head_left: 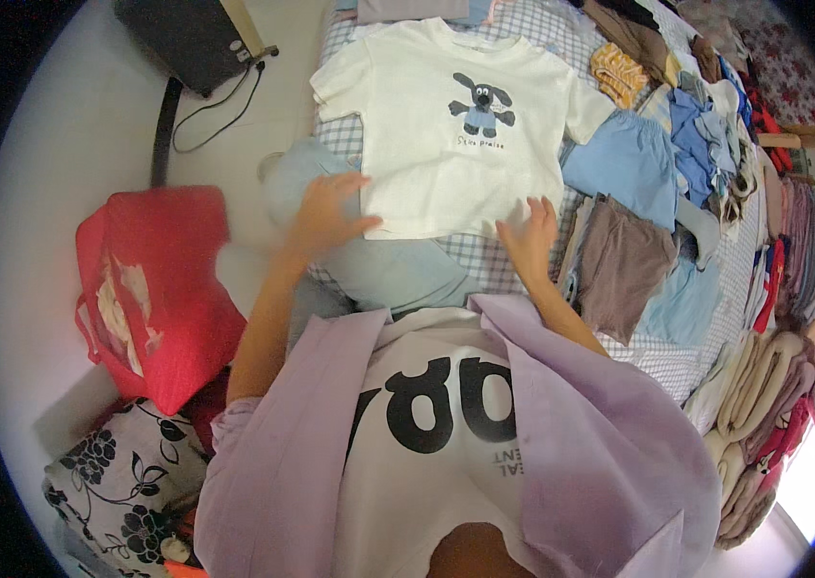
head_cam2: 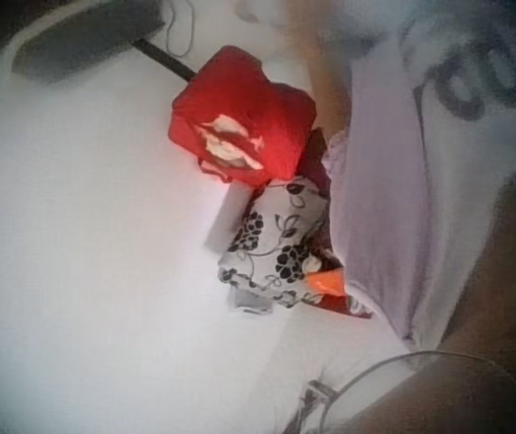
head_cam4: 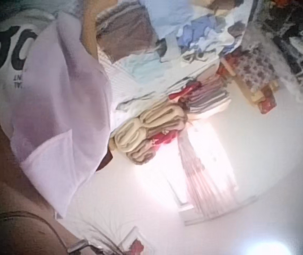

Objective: The person folds a light blue polo shirt, a pair of light blue shorts, a brown t-shirt, and a white t-shirt with a graphic print. They smooth each item on a checkered bedspread before folding it into a compact rectangle and stacking it on the bed.

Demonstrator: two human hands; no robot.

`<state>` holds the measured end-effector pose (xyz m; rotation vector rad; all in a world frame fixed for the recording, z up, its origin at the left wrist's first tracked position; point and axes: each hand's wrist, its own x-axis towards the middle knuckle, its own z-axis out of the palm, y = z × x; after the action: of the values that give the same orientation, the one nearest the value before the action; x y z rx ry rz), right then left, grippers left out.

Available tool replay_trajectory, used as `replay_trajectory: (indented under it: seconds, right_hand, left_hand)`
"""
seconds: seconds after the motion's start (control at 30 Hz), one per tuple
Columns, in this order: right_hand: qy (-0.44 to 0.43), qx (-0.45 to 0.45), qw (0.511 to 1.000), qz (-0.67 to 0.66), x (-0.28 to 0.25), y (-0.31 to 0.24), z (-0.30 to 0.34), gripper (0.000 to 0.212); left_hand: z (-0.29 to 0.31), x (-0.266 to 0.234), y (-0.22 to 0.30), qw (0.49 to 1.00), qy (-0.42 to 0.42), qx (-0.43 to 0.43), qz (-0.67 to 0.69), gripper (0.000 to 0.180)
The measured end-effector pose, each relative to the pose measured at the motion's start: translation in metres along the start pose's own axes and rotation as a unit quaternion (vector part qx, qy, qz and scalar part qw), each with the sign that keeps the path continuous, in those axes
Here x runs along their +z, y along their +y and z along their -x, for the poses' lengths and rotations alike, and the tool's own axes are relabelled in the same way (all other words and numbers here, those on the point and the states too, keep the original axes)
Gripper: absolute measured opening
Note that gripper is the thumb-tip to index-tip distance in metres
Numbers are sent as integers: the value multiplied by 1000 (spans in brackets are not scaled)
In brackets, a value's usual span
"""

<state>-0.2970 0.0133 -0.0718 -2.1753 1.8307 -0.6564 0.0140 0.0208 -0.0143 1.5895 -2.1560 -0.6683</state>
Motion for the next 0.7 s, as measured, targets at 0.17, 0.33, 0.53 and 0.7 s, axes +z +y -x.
replay_trajectory:
  seconds: [0.17, 0.33, 0.53, 0.7]
  right_hand:
    - [-131, -13, 989, 62, -4, 17, 21, 57]
    - [-99, -26, 994, 42, 0, 27, 16, 39]
    - [-144, -29, 988, 44, -14, 25, 11, 23]
    - [-189, -37, 980, 49, -16, 26, 16, 15]
  left_hand:
    - [1, 10, 25, 997, -10, 73, -22, 32]
    - [-12, 14, 16, 998, -27, 22, 60, 16]
    - [-4, -15, 6, 998, -8, 39, 48, 9]
    - [6, -14, -3, 999, -10, 27, 27, 6]
